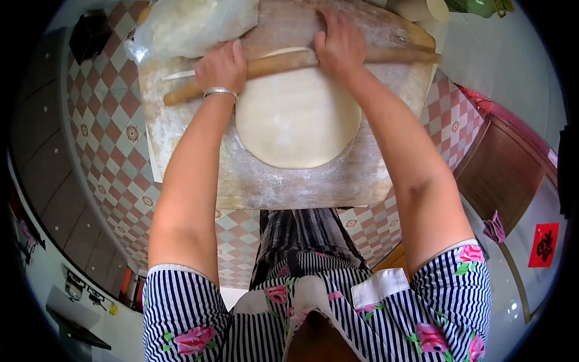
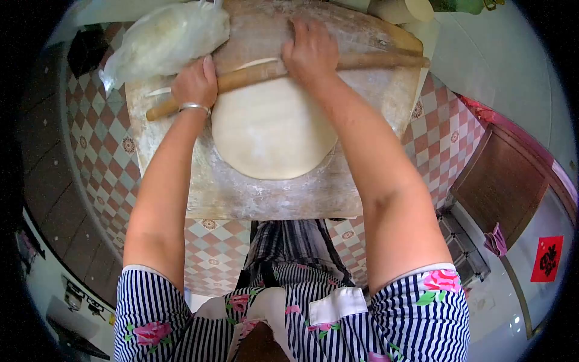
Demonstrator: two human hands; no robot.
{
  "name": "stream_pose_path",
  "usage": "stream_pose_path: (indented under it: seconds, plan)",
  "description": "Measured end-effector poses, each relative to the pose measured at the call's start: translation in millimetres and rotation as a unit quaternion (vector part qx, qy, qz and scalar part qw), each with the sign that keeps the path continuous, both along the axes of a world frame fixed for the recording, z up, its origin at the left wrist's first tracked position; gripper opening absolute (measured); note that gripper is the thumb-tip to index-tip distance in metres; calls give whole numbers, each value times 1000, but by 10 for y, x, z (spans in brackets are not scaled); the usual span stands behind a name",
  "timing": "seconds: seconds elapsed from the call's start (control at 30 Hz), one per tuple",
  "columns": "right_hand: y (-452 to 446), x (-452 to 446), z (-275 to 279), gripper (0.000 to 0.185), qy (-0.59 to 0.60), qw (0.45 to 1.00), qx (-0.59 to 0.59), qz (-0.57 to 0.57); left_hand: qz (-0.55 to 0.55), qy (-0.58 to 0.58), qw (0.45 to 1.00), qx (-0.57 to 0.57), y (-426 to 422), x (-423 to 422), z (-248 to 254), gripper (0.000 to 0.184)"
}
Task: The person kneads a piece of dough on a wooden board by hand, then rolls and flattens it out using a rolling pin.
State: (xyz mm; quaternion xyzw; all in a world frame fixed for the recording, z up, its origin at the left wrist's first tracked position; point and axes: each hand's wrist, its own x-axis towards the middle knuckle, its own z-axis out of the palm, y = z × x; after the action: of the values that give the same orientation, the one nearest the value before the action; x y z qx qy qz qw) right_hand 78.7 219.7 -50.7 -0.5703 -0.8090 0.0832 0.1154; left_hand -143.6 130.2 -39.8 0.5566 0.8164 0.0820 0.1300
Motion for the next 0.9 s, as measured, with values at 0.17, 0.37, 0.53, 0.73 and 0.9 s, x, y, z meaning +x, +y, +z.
stream_pose_path:
  seconds: [0.17, 0.37, 0.53, 0.73, 0.9]
  plan:
    - [253, -123, 30, 45, 22, 996, -80, -21, 30, -19, 999, -31, 108, -31, 80, 33]
    - [478, -317, 221, 57, -20, 976, -193, -94, -115, -152, 945, 266, -371, 258, 465, 16]
    - [-263, 93, 8, 60, 63, 997, -4, 35, -36, -46, 964, 258, 130, -146, 867, 22]
    - [-1074, 791, 291, 40, 3, 982, -42, 184, 35, 14, 996, -85, 812, -683, 615, 32]
    - [-1322, 1164, 327, 38, 44, 966, -105, 233, 6, 110, 976, -190, 972, -767, 408, 34]
